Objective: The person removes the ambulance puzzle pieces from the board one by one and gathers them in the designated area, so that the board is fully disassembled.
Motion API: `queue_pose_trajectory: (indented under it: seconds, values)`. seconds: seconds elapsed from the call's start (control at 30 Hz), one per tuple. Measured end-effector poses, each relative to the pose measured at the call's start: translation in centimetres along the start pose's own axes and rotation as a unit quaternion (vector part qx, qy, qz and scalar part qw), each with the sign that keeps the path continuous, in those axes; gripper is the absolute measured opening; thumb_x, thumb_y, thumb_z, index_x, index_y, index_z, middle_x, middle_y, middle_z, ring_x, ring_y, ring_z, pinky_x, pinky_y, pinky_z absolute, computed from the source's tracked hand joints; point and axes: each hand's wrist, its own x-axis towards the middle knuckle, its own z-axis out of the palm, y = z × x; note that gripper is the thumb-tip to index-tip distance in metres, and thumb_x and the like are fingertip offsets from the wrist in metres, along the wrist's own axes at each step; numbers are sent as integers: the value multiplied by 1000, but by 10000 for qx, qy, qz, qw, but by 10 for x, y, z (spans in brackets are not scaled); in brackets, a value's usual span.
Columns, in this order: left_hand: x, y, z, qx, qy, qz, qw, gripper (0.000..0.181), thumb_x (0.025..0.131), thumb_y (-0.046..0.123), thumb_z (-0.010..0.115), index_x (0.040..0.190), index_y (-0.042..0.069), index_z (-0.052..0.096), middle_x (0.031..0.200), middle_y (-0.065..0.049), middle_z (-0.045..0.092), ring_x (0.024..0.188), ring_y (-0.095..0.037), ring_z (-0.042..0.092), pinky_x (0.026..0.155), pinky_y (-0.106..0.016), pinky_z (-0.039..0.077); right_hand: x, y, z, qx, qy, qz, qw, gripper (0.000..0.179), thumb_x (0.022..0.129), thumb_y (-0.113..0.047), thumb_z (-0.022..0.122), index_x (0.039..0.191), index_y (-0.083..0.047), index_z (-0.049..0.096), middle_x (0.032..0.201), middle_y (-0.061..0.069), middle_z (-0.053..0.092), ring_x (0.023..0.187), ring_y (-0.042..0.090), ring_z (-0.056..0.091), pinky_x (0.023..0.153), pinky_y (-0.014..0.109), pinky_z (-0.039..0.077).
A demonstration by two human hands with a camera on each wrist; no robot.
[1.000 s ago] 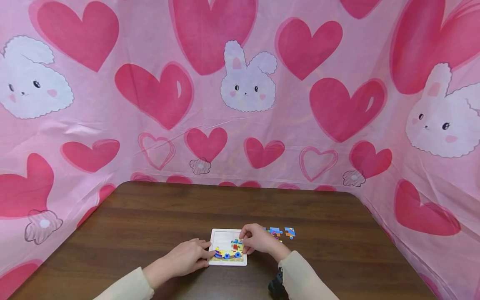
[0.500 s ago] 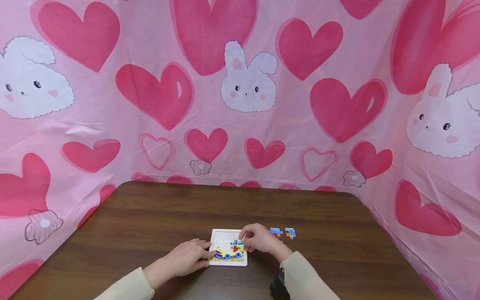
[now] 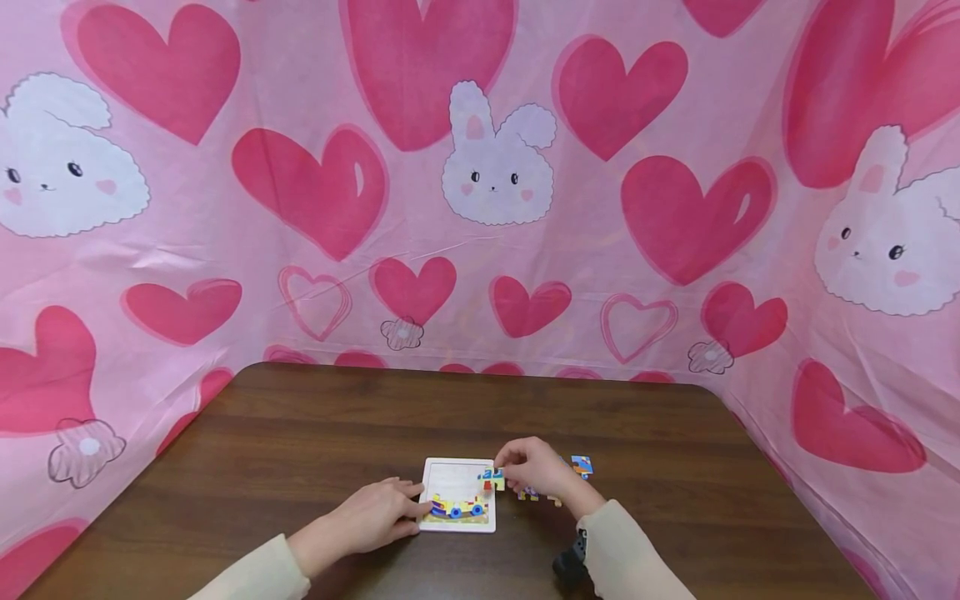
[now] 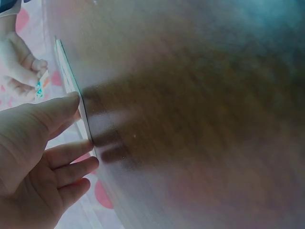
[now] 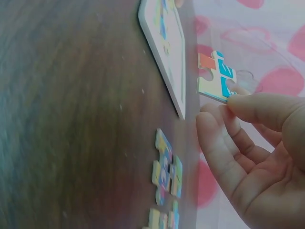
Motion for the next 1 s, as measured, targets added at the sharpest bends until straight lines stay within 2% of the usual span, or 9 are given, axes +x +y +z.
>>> queue_pose_trajectory:
  seconds: [0.27, 0.5, 0.8, 1.0]
  values:
    - [0, 1, -1, -18, -12, -15, 10000, 27, 84, 25, 67, 110, 18, 70, 113, -13, 62, 104, -19, 58, 89, -32, 43, -7, 7, -17, 95, 145, 138, 9998, 8, 85, -1, 60, 91, 2, 64, 73, 7, 57, 63, 21, 57, 58, 38, 53]
    - [-1, 0, -1, 78, 113, 20, 9999, 27, 83, 24, 67, 109, 19, 70, 112, -13, 63, 104, -20, 58, 88, -31, 43, -16, 14, -32, 41, 299, 187, 9994, 9, 85, -3, 61, 91, 4, 63, 74, 7, 56, 64, 21, 57, 60, 37, 54]
    - [-1, -1, 0, -290, 95, -60, 9995, 27, 84, 23, 67, 110, 18, 70, 113, -13, 62, 104, -20, 58, 87, -32, 44, -28, 24, -49, 22, 353, 324, 9988, 10, 86, -3, 60, 91, 5, 62, 75, 8, 56, 66, 22, 56, 60, 36, 53]
    - [-1, -4, 3, -365, 147, -77, 9992, 27, 83, 23, 68, 109, 19, 71, 112, -12, 63, 102, -20, 59, 84, -32, 46, -36, 29, -58, -32, 448, 470, 9979, 9, 86, -4, 61, 91, 4, 62, 75, 7, 53, 65, 20, 54, 59, 36, 53]
